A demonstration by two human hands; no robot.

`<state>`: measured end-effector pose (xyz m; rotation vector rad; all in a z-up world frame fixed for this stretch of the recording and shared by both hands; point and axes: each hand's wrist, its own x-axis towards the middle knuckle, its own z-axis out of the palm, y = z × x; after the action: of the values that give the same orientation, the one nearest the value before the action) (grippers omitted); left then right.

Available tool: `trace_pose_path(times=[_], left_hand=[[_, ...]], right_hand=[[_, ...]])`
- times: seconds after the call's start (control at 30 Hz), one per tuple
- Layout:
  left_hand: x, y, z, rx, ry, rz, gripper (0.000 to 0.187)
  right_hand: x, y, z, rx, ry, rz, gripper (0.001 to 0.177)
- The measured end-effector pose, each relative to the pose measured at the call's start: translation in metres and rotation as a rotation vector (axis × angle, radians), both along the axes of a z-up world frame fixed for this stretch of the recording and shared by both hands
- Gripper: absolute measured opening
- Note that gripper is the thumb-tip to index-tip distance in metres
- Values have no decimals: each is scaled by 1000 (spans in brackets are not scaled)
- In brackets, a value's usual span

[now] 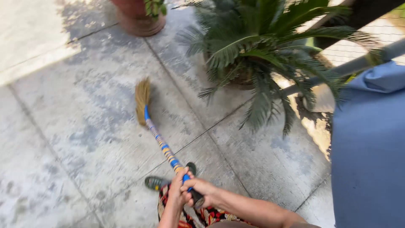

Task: The recorder sweeps the floor of a garage using a broom and then moves a hat on a motorcycle.

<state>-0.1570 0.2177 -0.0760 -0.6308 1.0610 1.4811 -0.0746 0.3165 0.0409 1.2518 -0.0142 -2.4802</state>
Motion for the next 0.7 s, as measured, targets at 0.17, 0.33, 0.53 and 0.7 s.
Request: trace_pose_path(times=[0.17,0.33,0.53,0.7], left_hand=[[5,31,61,44,50,53,19],[-14,40,-11,81,-61,-106,19],[-95,3,-25,-70,-79,-140,38],[-173,-19,7,-153,24,96,28]], right_hand=[[20,19,0,81,-5,43,5],[-27,19,-3,196,-120,93,4],[-140,-1,-16,187,-190,226,16],[-211,-17,-7,109,-30,305,20]])
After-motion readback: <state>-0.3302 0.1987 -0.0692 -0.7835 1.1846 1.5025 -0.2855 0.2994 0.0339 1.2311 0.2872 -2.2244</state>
